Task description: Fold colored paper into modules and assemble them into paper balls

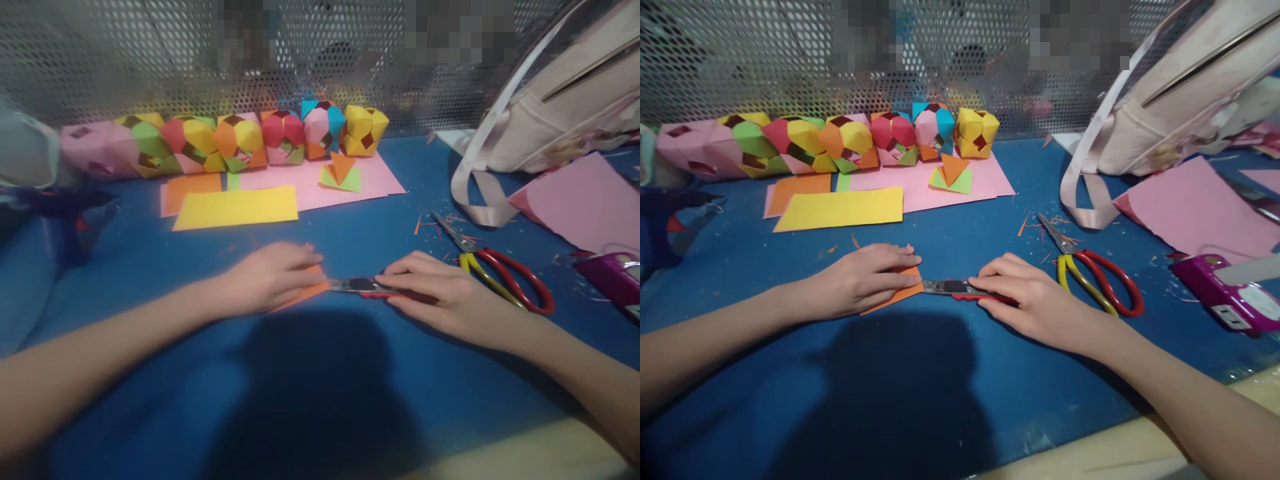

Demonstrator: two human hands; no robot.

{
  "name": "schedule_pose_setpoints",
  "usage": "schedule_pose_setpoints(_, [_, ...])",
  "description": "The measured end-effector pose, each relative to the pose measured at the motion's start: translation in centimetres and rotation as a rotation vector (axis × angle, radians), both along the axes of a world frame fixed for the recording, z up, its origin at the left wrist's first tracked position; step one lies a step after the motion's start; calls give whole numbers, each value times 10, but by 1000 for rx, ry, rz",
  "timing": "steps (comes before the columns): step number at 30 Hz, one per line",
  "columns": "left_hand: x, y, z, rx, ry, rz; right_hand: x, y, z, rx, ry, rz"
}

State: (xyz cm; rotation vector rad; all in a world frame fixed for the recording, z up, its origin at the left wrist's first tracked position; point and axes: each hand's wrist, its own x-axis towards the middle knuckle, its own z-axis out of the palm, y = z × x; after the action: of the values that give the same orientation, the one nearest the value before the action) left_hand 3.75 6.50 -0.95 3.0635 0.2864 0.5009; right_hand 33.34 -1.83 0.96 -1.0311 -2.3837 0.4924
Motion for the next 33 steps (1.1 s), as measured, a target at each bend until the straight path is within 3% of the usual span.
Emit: schedule_pose_setpoints(33, [2, -1, -1, 35, -5, 2, 0, -17, 10, -79, -183, 27])
